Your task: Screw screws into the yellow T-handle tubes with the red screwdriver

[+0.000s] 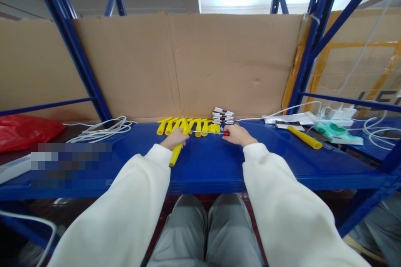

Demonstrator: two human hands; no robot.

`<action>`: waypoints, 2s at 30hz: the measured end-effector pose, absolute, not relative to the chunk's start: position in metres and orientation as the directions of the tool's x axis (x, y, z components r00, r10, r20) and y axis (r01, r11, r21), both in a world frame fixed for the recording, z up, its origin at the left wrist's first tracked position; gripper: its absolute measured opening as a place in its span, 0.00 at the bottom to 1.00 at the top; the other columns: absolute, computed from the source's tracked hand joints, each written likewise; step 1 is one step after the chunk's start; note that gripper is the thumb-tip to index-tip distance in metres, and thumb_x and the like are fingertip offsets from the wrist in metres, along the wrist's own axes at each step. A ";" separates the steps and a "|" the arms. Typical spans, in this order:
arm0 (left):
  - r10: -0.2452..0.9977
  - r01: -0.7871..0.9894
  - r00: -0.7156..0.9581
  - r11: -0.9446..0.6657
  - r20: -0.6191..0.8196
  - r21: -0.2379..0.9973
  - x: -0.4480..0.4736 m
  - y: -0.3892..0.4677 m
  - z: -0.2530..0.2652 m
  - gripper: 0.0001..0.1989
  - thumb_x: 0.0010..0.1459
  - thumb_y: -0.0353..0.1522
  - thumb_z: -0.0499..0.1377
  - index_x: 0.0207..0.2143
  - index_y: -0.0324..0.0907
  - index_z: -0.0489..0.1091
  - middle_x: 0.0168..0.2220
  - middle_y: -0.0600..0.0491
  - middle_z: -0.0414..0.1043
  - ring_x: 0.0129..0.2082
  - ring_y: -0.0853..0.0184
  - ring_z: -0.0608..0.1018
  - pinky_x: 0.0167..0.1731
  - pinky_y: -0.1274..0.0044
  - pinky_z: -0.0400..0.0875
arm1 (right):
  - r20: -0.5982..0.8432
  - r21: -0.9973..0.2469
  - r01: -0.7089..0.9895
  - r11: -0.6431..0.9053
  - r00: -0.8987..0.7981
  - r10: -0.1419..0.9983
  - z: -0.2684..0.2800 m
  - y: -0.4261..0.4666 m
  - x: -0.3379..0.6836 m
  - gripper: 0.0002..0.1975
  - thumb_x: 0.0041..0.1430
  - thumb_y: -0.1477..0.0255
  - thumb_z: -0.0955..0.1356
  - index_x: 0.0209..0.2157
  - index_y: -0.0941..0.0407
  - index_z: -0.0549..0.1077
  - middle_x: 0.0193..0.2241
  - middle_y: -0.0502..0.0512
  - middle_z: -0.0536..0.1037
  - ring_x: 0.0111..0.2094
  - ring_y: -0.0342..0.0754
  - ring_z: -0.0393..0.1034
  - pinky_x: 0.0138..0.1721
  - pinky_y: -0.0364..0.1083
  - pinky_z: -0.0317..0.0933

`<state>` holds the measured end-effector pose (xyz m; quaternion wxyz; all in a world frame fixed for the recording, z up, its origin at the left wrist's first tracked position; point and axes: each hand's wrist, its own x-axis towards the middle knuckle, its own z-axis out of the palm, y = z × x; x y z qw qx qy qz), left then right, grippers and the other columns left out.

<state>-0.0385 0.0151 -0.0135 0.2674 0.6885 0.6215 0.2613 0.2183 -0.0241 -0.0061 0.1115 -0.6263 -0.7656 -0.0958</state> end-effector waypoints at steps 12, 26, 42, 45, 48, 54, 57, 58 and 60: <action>0.996 0.723 0.080 -0.084 0.037 0.686 -0.039 0.017 -0.013 0.13 0.55 0.24 0.56 0.42 0.36 0.75 0.24 0.50 0.73 0.30 0.60 0.82 0.34 0.74 0.74 | 0.351 -0.009 0.966 0.260 -0.240 0.905 -0.008 -0.021 0.219 0.11 0.62 0.64 0.69 0.33 0.57 0.78 0.34 0.59 0.82 0.33 0.50 0.73 0.35 0.44 0.60; 0.996 0.711 0.082 -0.091 0.047 0.698 -0.039 0.018 -0.015 0.15 0.55 0.24 0.57 0.44 0.39 0.74 0.22 0.51 0.72 0.29 0.60 0.81 0.34 0.73 0.74 | 0.246 -0.007 0.986 0.165 -0.158 0.956 -0.001 -0.032 0.210 0.17 0.67 0.60 0.63 0.37 0.56 0.79 0.35 0.60 0.83 0.35 0.52 0.76 0.32 0.45 0.61; 0.993 0.702 0.111 -0.105 0.038 0.705 -0.037 0.012 -0.012 0.11 0.54 0.23 0.57 0.39 0.37 0.76 0.20 0.51 0.71 0.29 0.58 0.81 0.34 0.72 0.74 | 0.240 -0.025 0.990 0.141 -0.131 0.962 -0.004 -0.026 0.216 0.12 0.57 0.61 0.73 0.36 0.54 0.73 0.34 0.56 0.81 0.33 0.50 0.72 0.29 0.44 0.56; 0.994 0.703 0.105 -0.101 0.038 0.704 -0.037 0.011 -0.012 0.11 0.54 0.23 0.57 0.38 0.37 0.76 0.20 0.51 0.71 0.29 0.58 0.81 0.34 0.71 0.74 | 0.223 -0.031 0.991 0.130 -0.120 0.967 -0.003 -0.028 0.214 0.13 0.60 0.59 0.70 0.39 0.55 0.75 0.36 0.58 0.81 0.34 0.51 0.74 0.30 0.44 0.59; 0.994 0.703 0.095 -0.099 0.045 0.705 -0.037 0.011 -0.012 0.11 0.54 0.23 0.57 0.40 0.37 0.75 0.19 0.52 0.70 0.28 0.58 0.80 0.33 0.72 0.74 | 0.223 -0.012 0.991 0.134 -0.128 0.966 -0.002 -0.030 0.213 0.14 0.65 0.61 0.66 0.40 0.56 0.77 0.40 0.62 0.82 0.39 0.53 0.76 0.36 0.45 0.62; 0.994 0.704 0.105 -0.105 0.042 0.703 -0.036 0.011 -0.012 0.12 0.55 0.24 0.57 0.41 0.36 0.74 0.20 0.52 0.71 0.28 0.59 0.80 0.33 0.73 0.73 | 0.299 0.072 0.989 0.131 -0.147 0.943 0.001 -0.032 0.213 0.11 0.63 0.64 0.69 0.39 0.57 0.78 0.43 0.63 0.81 0.43 0.54 0.76 0.40 0.45 0.64; 0.992 0.706 0.111 -0.118 0.055 0.698 -0.036 0.010 -0.011 0.12 0.54 0.23 0.58 0.40 0.37 0.75 0.18 0.53 0.70 0.27 0.59 0.80 0.32 0.74 0.73 | 0.284 0.063 0.995 0.075 -0.090 0.955 0.002 -0.033 0.212 0.11 0.61 0.64 0.71 0.40 0.56 0.78 0.40 0.62 0.82 0.41 0.55 0.76 0.38 0.46 0.63; 0.992 0.708 0.111 -0.120 0.058 0.696 -0.036 0.009 -0.011 0.12 0.53 0.23 0.58 0.40 0.36 0.75 0.18 0.54 0.69 0.27 0.60 0.80 0.31 0.74 0.72 | 0.272 0.059 0.996 0.062 -0.075 0.959 0.003 -0.033 0.211 0.11 0.61 0.64 0.71 0.40 0.56 0.77 0.39 0.62 0.82 0.41 0.55 0.76 0.37 0.46 0.63; 0.992 0.714 0.111 -0.121 0.060 0.690 -0.036 0.009 -0.010 0.12 0.53 0.23 0.57 0.40 0.36 0.75 0.16 0.55 0.67 0.26 0.60 0.79 0.30 0.75 0.71 | 0.248 0.052 0.997 0.058 -0.069 0.966 0.003 -0.034 0.211 0.11 0.60 0.64 0.72 0.40 0.57 0.77 0.39 0.62 0.82 0.40 0.56 0.76 0.37 0.46 0.63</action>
